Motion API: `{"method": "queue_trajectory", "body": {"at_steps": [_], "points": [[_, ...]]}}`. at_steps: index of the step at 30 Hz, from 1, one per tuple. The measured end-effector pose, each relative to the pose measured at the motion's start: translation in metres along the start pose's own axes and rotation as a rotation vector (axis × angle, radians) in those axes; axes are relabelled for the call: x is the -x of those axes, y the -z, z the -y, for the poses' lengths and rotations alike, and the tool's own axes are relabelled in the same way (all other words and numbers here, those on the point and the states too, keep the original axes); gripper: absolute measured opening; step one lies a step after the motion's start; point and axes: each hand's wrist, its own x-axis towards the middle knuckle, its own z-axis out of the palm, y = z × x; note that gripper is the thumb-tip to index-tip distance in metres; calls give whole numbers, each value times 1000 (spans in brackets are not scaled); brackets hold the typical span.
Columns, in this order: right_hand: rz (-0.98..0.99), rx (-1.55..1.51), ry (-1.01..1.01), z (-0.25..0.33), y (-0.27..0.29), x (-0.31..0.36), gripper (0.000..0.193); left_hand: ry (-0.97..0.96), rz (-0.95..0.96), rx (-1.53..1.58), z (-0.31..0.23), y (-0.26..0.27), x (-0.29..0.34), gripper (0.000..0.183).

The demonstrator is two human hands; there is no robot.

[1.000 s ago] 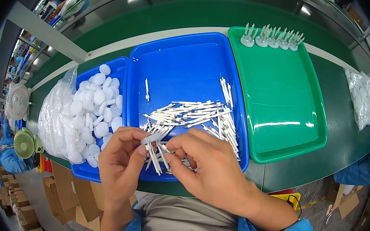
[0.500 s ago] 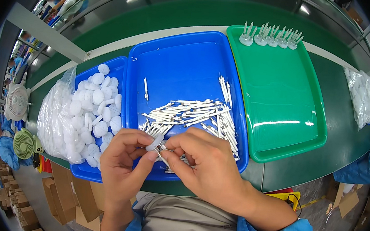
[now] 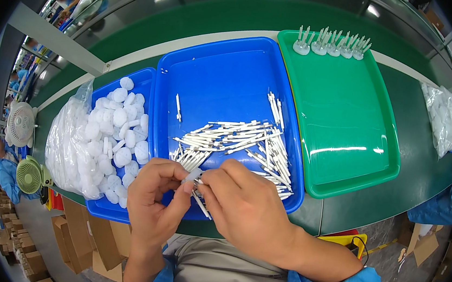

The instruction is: The person repeatedly picks a white plastic cap from a blue bin and a white plastic rod from another blue bin, then inserts the rod into the cap to form an assembled unit. The completed units are placed upright in a green tray. The process is repeated continuously throughout the clip.

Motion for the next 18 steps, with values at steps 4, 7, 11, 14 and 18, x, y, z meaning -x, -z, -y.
{"method": "queue_trajectory", "body": {"at_steps": [4,7,11,14,18], "points": [[29,31,13,3,3,-6,10,-14,-40,-37,-3,-1,-2,20],[14,23,15,5,1,-8,11,9,-36,-3,-2,0,-2,22],[-23,-47,21,5,-1,-8,15,-99,-117,119,4,0,-2,26],[-57,-82,46,1,-3,-4,21,-96,-190,206,0,-3,-3,29],[-77,-89,47,1,-2,-2,22,-105,-152,102,-7,1,-5,31]]}}
